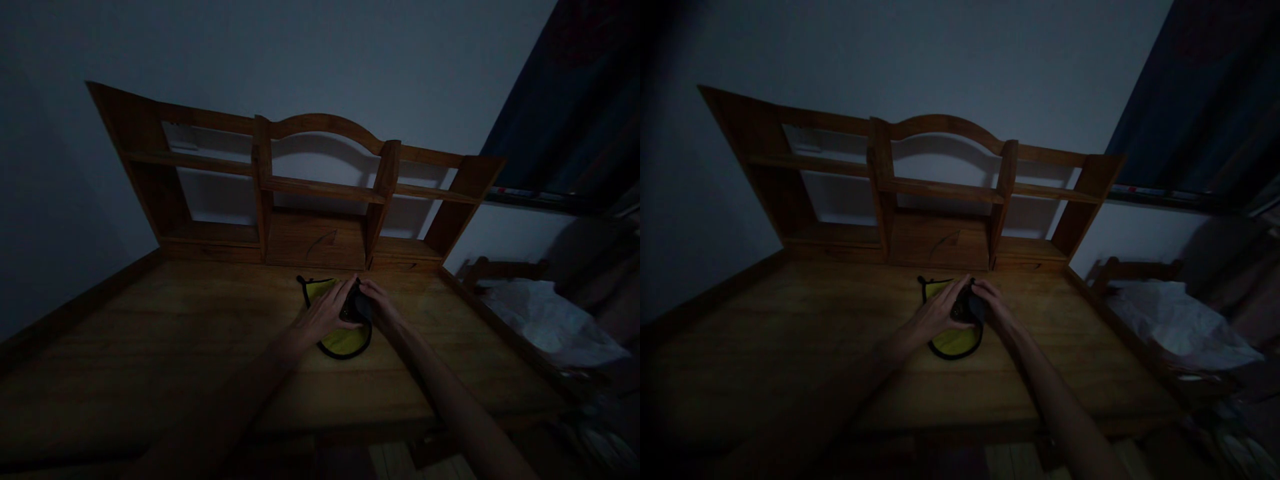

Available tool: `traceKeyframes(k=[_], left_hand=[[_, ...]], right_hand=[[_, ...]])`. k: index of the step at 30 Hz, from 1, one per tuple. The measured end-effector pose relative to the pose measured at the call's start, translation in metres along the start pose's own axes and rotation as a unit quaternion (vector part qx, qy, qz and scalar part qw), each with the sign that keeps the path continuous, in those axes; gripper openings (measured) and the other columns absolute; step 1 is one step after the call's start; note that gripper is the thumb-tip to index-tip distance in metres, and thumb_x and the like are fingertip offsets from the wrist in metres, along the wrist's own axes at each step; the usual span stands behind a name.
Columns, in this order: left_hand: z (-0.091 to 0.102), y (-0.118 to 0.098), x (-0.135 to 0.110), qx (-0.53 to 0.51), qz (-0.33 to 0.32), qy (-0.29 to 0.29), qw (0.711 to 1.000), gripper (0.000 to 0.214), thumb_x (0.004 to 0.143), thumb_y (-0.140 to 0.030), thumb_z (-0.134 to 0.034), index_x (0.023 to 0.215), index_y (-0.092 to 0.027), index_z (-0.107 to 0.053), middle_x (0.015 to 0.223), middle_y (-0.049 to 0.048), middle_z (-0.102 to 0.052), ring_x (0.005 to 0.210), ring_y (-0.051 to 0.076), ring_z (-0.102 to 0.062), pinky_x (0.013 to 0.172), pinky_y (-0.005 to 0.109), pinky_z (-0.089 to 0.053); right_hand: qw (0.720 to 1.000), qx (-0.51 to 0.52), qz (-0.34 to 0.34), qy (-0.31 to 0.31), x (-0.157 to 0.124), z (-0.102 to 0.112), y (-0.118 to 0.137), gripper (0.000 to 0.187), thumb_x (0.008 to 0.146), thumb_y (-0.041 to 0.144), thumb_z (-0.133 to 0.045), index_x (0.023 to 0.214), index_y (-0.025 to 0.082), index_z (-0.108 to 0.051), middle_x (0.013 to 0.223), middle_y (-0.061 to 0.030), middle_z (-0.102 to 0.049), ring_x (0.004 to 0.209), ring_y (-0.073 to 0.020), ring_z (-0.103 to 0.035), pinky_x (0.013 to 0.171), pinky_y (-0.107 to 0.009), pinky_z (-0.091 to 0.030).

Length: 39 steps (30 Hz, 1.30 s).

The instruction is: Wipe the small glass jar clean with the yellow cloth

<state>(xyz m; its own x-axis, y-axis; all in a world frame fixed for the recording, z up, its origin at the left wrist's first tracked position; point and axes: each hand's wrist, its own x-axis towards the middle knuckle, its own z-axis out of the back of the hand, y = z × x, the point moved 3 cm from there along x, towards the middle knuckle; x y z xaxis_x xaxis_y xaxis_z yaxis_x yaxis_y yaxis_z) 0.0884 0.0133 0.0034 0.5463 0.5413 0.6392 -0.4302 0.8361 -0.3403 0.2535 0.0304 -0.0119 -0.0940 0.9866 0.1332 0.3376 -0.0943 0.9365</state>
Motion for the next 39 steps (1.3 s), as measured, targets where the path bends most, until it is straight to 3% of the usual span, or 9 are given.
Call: traceKeyframes(k=[8,19,25,31,39], left_hand=[[0.003,-0.002,-0.001,0.003,0.006,-0.007,1.0,0.113,0.066,-0.044,-0.08,0.151,-0.027,-0.007,0.146,0.0119,-0.04,0.133,0.027,-0.042,0.109,0.042,-0.04],[0.002,-0.002,0.0,-0.034,0.039,-0.028,0.998,0.115,0.064,-0.037,-0.083,0.15,-0.028,-0.007,0.141,0.0106,-0.044,0.128,0.026,-0.048,0.106,0.041,-0.044],[0.001,-0.001,0.0,-0.048,0.045,-0.035,0.997,0.115,0.064,-0.038,-0.082,0.151,-0.028,-0.007,0.143,0.0106,-0.042,0.13,0.026,-0.046,0.107,0.041,-0.042],[0.001,0.003,0.001,-0.072,0.092,-0.04,0.992,0.114,0.063,-0.037,-0.082,0.15,-0.029,-0.009,0.139,0.0111,-0.044,0.124,0.028,-0.051,0.102,0.042,-0.046],[0.0,0.003,0.001,-0.071,0.081,-0.043,0.993,0.107,0.063,-0.032,-0.082,0.148,-0.031,-0.017,0.14,0.0093,-0.042,0.127,0.028,-0.047,0.105,0.044,-0.044]], right_hand=[[0.999,0.0,0.007,-0.031,-0.004,-0.005,0.004,0.026,0.068,0.034,-0.08,0.087,0.021,-0.067,0.08,0.0008,-0.066,0.07,-0.0132,-0.061,0.064,-0.022,-0.046],[0.991,-0.09,0.046,-0.086,0.003,0.002,0.0,0.035,0.064,0.044,-0.081,0.087,0.02,-0.069,0.078,-0.0014,-0.067,0.067,-0.0145,-0.061,0.062,-0.024,-0.047],[0.987,-0.133,0.058,-0.068,0.004,0.004,0.001,0.035,0.069,0.047,-0.076,0.09,0.019,-0.07,0.082,-0.0033,-0.068,0.072,-0.0163,-0.061,0.067,-0.026,-0.047],[0.986,-0.147,0.068,-0.045,0.007,0.009,-0.005,0.037,0.072,0.048,-0.073,0.095,0.019,-0.071,0.091,-0.005,-0.07,0.08,-0.0179,-0.062,0.075,-0.028,-0.048],[0.986,-0.138,0.06,-0.071,0.005,0.007,-0.004,0.038,0.069,0.046,-0.076,0.096,0.019,-0.07,0.091,-0.0055,-0.07,0.079,-0.0187,-0.063,0.075,-0.029,-0.049]])
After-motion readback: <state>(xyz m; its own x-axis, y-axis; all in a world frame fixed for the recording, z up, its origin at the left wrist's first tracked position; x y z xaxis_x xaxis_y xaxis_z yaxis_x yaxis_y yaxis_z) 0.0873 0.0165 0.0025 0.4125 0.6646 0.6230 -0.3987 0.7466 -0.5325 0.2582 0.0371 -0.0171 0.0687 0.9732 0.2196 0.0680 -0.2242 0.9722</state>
